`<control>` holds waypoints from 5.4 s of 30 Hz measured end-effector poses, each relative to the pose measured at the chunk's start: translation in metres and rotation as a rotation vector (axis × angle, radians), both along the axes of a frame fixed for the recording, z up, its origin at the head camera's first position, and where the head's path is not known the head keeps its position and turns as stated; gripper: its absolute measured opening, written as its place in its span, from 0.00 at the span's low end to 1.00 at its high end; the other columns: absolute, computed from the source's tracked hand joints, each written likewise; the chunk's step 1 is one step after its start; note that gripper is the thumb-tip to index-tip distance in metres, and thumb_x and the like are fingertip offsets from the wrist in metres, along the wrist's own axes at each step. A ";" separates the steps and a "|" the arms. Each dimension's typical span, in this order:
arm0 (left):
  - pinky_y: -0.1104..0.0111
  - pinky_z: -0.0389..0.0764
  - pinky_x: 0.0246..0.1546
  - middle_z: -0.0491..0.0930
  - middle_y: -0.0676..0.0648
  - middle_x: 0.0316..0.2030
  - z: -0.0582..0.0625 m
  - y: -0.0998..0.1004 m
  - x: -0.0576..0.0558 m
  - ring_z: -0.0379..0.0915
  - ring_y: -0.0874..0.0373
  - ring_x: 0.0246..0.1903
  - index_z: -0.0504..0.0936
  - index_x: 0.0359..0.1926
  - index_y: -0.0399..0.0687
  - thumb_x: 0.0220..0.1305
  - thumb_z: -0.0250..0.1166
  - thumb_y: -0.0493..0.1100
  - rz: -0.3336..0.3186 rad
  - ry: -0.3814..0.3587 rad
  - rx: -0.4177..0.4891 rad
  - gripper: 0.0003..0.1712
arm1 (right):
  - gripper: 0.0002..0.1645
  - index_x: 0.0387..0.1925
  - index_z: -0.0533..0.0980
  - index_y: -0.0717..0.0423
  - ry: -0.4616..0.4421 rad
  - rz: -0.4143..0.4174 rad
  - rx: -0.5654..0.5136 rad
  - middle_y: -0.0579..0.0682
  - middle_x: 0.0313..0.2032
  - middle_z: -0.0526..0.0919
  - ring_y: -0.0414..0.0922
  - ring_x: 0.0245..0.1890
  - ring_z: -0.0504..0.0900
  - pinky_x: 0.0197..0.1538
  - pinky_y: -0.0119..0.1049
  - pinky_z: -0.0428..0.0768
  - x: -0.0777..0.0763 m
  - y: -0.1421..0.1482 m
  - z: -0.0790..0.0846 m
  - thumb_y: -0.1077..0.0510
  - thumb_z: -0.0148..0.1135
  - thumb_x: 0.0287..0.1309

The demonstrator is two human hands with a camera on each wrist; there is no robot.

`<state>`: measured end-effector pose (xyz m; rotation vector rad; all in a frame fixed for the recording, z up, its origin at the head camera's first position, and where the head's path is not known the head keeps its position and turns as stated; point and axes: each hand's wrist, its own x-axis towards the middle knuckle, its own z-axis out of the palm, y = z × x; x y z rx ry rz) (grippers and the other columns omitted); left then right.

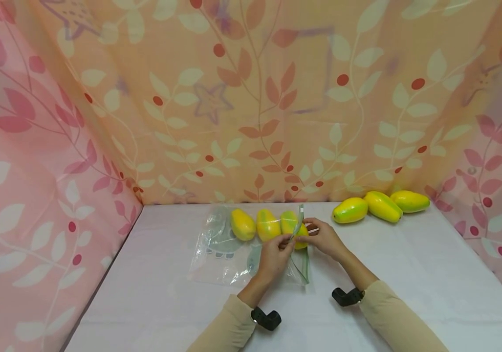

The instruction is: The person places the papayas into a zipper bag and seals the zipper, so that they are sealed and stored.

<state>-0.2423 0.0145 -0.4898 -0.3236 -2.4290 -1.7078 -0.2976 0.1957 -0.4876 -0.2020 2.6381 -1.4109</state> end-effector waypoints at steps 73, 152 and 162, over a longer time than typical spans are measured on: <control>0.76 0.80 0.36 0.86 0.43 0.40 0.003 -0.004 0.000 0.76 0.64 0.34 0.83 0.50 0.35 0.64 0.64 0.38 0.009 -0.078 0.040 0.15 | 0.22 0.54 0.76 0.67 0.183 0.004 0.311 0.65 0.52 0.79 0.60 0.51 0.76 0.53 0.54 0.79 -0.005 0.078 0.052 0.58 0.61 0.62; 0.80 0.77 0.32 0.86 0.43 0.37 0.000 -0.005 0.000 0.74 0.67 0.31 0.84 0.47 0.34 0.62 0.64 0.36 0.007 -0.037 0.049 0.14 | 0.46 0.67 0.61 0.67 0.077 0.111 0.654 0.72 0.66 0.60 0.68 0.64 0.62 0.66 0.67 0.60 -0.047 0.115 0.041 0.56 0.72 0.52; 0.81 0.76 0.34 0.86 0.43 0.38 -0.001 -0.005 -0.001 0.74 0.67 0.32 0.84 0.49 0.36 0.64 0.64 0.37 0.005 -0.055 0.045 0.14 | 0.44 0.64 0.63 0.68 0.119 0.116 0.579 0.71 0.63 0.68 0.67 0.62 0.65 0.66 0.65 0.62 -0.039 0.117 0.042 0.52 0.72 0.52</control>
